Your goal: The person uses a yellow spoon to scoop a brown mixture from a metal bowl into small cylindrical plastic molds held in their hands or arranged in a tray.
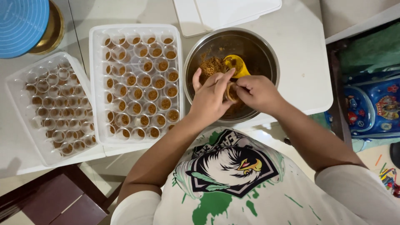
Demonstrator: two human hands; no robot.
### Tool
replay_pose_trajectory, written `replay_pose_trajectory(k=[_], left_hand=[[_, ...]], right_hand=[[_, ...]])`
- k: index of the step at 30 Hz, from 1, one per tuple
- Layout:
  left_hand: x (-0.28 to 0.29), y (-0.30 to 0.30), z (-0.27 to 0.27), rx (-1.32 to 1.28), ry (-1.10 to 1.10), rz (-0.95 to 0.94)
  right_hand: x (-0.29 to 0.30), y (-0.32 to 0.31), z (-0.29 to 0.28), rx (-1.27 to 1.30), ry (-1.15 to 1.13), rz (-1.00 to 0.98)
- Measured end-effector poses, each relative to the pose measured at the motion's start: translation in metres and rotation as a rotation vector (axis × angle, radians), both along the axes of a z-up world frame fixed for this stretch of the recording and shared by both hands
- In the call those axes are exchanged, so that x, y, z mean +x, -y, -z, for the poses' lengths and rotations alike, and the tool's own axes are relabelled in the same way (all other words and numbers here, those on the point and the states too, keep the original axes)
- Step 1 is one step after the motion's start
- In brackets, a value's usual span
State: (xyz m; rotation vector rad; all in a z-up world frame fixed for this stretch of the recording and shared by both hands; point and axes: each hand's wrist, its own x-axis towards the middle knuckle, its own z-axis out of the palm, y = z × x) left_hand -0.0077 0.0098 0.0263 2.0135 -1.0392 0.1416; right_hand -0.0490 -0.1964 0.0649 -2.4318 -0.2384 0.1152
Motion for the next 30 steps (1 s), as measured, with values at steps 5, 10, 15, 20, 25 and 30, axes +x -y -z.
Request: replay_pose_trajectory(k=[5,10,15,20,25,30], left_hand=[[0.007,0.002,0.015,0.082,0.09,-0.067],[0.025,-0.006,0.011,-0.056,0.104,-0.106],[0.028,-0.015,0.008,-0.222,0.013,0.014],[0.021,-0.01,0.007,-0.362,-0.1,0.058],[0.037,-0.013,0.015,-0.705,-1.074,0.353],[0.042,-0.019,0.014,-0.833,-1.113,0.496]], right_hand=[[-0.003,0.002,0.022,0.192,-0.123,0.163],[-0.01,0.027,-0.012,0.396,-0.052,0.088],[-0.032,0.061,-0.05,0.605,-0.068,0.356],[-0.03,0.063,-0.027,0.627,-0.129,0.525],[-0.03,0.067,0.008,0.634,-0.191,0.572],[-0.029,0.055,0.004,0.645,-0.18,0.586]])
